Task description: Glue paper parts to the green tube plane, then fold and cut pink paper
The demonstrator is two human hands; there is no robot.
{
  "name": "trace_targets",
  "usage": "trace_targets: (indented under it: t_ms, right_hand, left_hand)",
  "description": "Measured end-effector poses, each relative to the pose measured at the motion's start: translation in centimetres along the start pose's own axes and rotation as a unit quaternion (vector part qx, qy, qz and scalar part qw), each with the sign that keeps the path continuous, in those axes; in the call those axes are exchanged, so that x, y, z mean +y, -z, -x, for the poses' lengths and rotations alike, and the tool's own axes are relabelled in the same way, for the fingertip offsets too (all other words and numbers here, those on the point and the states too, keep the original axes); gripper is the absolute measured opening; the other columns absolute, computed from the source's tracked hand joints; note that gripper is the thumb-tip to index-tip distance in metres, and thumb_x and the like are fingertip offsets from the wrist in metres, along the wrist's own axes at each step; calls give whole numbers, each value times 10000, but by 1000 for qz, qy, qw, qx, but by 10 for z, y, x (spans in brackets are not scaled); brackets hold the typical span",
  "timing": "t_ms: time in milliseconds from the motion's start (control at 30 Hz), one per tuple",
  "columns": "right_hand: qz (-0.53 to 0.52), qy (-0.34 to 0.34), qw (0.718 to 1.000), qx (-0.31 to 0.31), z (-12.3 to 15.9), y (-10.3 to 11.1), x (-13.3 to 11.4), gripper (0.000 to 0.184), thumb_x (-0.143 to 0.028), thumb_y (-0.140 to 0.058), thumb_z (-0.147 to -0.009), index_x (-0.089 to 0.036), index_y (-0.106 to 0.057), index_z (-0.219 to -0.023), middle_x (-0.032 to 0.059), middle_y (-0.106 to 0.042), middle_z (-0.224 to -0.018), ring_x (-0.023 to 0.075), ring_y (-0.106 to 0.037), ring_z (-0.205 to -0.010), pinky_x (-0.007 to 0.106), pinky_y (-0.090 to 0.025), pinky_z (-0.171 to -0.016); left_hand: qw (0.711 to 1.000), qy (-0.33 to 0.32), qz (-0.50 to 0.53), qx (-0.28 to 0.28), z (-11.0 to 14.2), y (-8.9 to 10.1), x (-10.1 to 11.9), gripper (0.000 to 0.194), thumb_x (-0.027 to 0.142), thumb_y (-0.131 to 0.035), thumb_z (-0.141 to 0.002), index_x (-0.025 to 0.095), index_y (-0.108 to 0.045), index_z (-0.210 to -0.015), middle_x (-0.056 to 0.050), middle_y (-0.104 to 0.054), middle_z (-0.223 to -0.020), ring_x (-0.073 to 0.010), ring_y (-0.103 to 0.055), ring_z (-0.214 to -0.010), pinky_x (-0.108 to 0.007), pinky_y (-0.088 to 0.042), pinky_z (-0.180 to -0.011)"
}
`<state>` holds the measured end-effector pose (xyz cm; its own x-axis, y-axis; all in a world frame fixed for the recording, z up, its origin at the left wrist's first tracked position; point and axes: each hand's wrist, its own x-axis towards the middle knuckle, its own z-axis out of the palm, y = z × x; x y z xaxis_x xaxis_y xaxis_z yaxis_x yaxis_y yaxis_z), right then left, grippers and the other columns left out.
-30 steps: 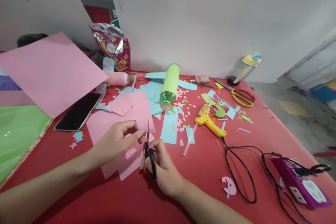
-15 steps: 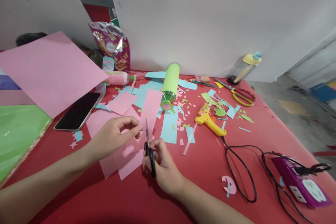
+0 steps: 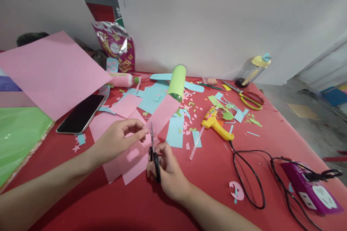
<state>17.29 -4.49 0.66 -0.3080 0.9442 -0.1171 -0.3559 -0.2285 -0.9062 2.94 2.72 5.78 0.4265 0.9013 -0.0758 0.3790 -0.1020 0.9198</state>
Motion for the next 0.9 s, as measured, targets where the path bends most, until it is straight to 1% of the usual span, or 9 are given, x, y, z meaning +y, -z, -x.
trace_targets:
  t_ms: [133,267,367,567,900]
  right_hand:
    - [-6,-7,1000,-7,1,0,0,390,-504,-580,-694,-233,-304,-752,-79,-413,-628,50,-386,-479,214,-323,-488]
    - [2,-9,1000,-13,2,1,1,387,-510,-570,-702,-238,-303,-765,-77,-415,-599,67,-394,-502,227,-330,-508]
    - [10,-12,1000,-9,1,2,0,403,-527,-578,-684,-239,-309,-771,-72,-410,-616,75,-409,-523,240,-348,-524]
    - [10,-7,1000,-10,1,2,0,396,-530,-571,-688,-239,-315,-763,-72,-399,-621,75,-413,-523,239,-354,-520]
    - [-7,-3,1000,-13,1,2,3,368,-496,-578,-702,-233,-329,-764,-84,-409,-623,47,-400,-492,198,-315,-481]
  left_hand:
    - [999,21,16,-21,0,-2,0,170,268,-460,-770,179,-526,-641,8,-606,-654,-128,-573,-643,-244,-460,-641]
    - [999,15,18,-29,1,-2,2,180,254,-448,-767,178,-522,-620,9,-609,-643,-126,-574,-637,-239,-460,-648]
    - [999,11,8,-36,1,-2,2,184,250,-441,-761,178,-524,-614,7,-609,-641,-129,-573,-631,-236,-462,-633]
    - [999,2,-13,-31,0,0,1,189,241,-450,-754,181,-514,-587,15,-596,-617,-127,-565,-619,-234,-455,-627]
    - [998,-11,-49,-29,0,4,1,186,258,-469,-745,183,-499,-577,33,-556,-588,-120,-541,-609,-231,-431,-615]
